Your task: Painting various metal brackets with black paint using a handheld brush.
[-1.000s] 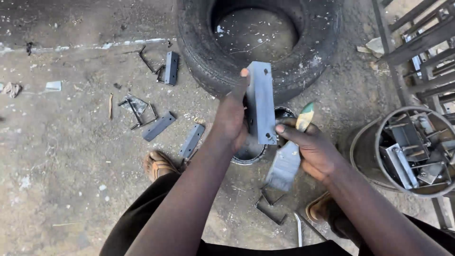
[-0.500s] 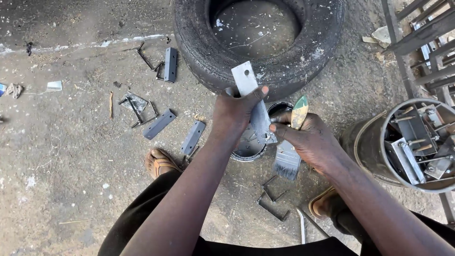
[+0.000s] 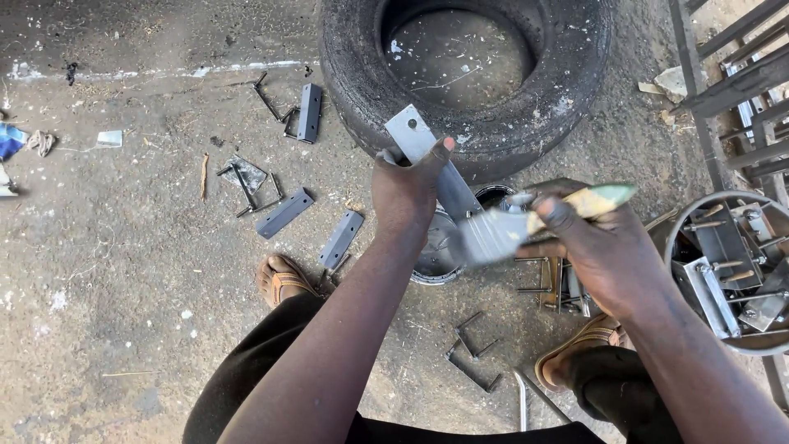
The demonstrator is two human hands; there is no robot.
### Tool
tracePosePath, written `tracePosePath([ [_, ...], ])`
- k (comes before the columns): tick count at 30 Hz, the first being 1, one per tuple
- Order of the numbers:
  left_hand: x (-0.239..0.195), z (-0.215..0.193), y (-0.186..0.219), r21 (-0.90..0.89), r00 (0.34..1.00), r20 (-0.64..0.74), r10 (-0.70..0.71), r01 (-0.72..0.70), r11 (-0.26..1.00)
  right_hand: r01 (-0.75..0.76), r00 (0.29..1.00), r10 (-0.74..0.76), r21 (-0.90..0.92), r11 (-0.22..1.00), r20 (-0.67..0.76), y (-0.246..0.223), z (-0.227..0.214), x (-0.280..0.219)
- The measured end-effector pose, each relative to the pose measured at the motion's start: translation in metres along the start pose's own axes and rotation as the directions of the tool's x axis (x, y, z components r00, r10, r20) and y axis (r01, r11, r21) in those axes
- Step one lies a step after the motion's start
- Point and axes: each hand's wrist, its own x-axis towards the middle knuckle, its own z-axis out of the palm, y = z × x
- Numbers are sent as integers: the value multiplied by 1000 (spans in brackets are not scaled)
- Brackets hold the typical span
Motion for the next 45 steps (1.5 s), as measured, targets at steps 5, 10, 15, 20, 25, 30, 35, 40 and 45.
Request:
tracePosePath([
  [5,-4,1,11,-332,993,102,-57,88,939,490,834,-548,-367,791,-67,11,0,3],
  [10,-4,-1,12,-413,992,121,-27,75,908,693,668,-729,-233,682,-146,13,1,-8],
  [15,-8,-3,16,-344,991,132,-19,63,937,353,885,-380,-145,924,-268,10,8,-1],
  [20,30,-25,-3,-414,988,156,-6,71,907,156,909,-268,-338,928,-318,7,-14,10],
  [25,42,-72,-51,-412,888,455,60,150,899,171,983,-180,-188,967,-32,70,4,54],
  [30,79,-100,-73,-518,853,517,73,243,820,136,991,-126,-381,915,51,123,81,102],
  [35,85,-116,-55,-612,805,555,209,225,758,285,955,-291,-456,843,57,209,137,179],
  [40,85,-121,-40,-681,761,575,301,241,691,200,979,-122,-646,737,164,223,154,199],
  [45,82,-122,-38,-703,775,558,298,251,665,216,968,-245,-683,698,56,204,124,171],
])
